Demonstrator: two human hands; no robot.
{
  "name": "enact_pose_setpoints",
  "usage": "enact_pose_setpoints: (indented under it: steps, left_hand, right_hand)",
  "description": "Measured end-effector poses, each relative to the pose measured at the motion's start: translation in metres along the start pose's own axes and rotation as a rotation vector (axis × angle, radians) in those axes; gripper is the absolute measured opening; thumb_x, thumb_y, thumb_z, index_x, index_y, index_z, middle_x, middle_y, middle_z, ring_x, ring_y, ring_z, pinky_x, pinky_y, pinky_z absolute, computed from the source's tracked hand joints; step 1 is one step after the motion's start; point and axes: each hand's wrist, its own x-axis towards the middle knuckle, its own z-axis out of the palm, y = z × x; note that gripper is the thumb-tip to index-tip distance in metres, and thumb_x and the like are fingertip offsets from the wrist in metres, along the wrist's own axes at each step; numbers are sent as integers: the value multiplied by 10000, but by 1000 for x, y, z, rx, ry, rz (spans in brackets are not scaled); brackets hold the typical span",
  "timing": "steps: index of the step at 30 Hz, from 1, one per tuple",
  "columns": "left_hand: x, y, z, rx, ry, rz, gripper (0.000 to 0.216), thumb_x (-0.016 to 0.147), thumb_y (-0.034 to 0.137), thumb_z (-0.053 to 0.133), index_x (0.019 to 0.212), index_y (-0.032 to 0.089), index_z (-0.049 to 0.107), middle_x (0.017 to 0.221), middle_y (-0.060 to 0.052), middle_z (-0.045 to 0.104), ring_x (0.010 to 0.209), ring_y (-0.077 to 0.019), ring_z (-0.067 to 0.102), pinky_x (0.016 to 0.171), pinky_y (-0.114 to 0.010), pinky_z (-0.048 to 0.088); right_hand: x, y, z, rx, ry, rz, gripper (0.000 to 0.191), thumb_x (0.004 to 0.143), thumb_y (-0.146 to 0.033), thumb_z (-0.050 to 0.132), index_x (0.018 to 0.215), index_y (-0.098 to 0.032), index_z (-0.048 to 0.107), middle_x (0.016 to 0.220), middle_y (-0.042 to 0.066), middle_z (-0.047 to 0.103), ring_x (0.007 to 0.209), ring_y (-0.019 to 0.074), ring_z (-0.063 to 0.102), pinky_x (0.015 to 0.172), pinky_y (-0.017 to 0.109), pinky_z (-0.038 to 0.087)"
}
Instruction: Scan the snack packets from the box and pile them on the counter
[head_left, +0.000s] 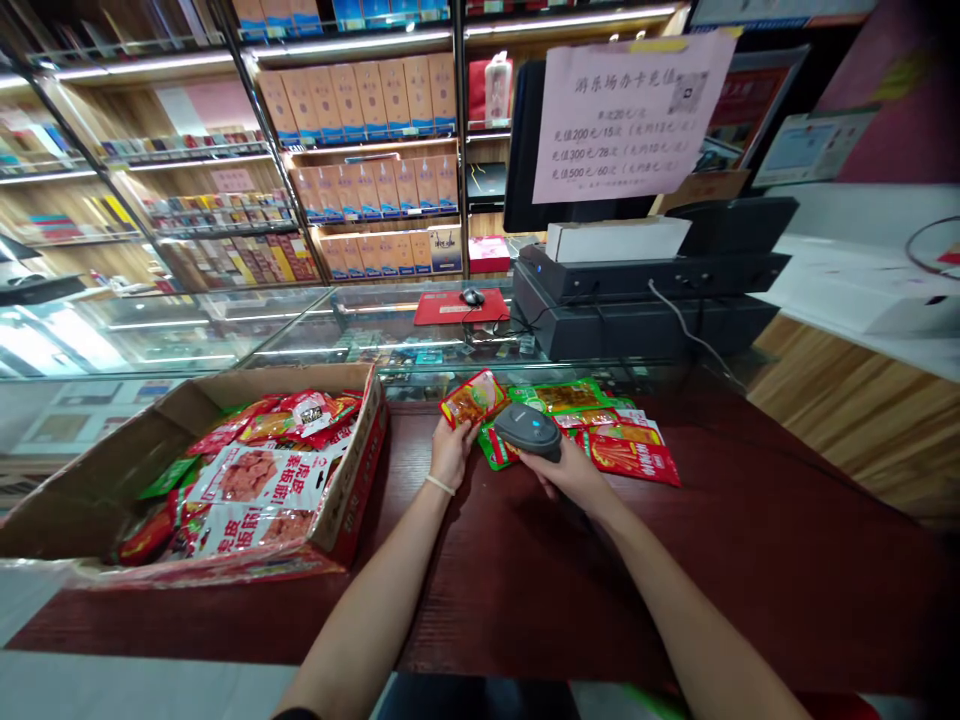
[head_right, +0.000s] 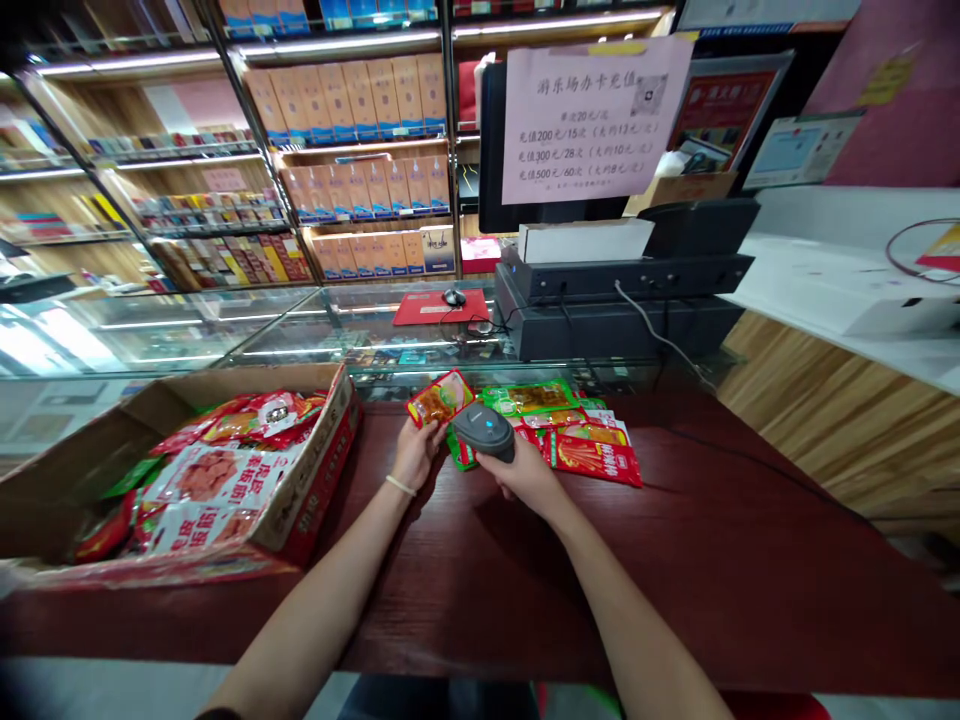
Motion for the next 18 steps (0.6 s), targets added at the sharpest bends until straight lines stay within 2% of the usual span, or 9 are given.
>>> enact_pose_setpoints:
  steps: [2,4,7,9,11,14,16,18]
  left_hand:
    - [-2,-2,-1,129,80,36,379,734,168,738,1093,163,618,962,-63,740,688,-118,702,570,-169,531]
    - [-5,-2,2,225,129,86,368,738,233,758,1075,157,631,866,-43,733,567,-95,655,471,-144,470]
    - [-15,5,16,284,161,196,297,762,262,745,1026,156,661,847,-38,726,587,-110,657,478,-162,486]
    - [-27,21,31,292,152,268,241,804,293,712,1010,171,678,863,-43,729,656,-142,682,517,-192,519]
    - [-43,47,46,290,113,358,222,842,330,679,1011,186,692,894,-53,735,757,-177,703,610,-232,562]
    - [-71,104,58,383,54,589,263,878,376,639,1058,194,702,1030,-65,730,949,-217,691,814,-295,574]
    - [-86,149,54,499,79,713,293,876,386,642,1073,180,708,1065,-68,725,1010,-228,675,897,-326,552]
    - [-97,193,39,538,139,811,332,886,401,621,1110,168,696,1071,-66,724,998,-227,680,913,-362,549]
  right_hand:
    - [1,-1,-2,40,43,3,336,757,-498,722,787,-215,542,413,-79,483,305,107,438,325,210,313]
    - [0,-3,-4,79,85,-10,370,755,-524,725,727,-215,524,432,-70,493,310,102,444,330,209,319]
    - [-2,-8,-9,132,147,-64,418,763,-545,723,640,-210,505,449,-55,501,327,98,452,349,215,344]
    - [-4,-11,-13,150,183,-97,446,779,-553,709,587,-208,503,420,-46,486,329,101,447,359,222,356]
    - [-5,-11,-17,157,203,-123,461,801,-546,694,552,-205,508,394,-36,479,335,108,455,377,230,382]
    - [-5,-9,-20,212,214,-123,402,788,-513,726,605,-197,559,429,-31,509,354,113,472,378,233,381]
    - [-4,-8,-20,251,202,-123,360,769,-506,745,667,-196,593,475,-29,533,363,112,474,374,239,381]
    - [-5,-9,-19,308,203,-117,335,743,-500,766,711,-206,609,502,-34,530,362,112,467,357,245,373]
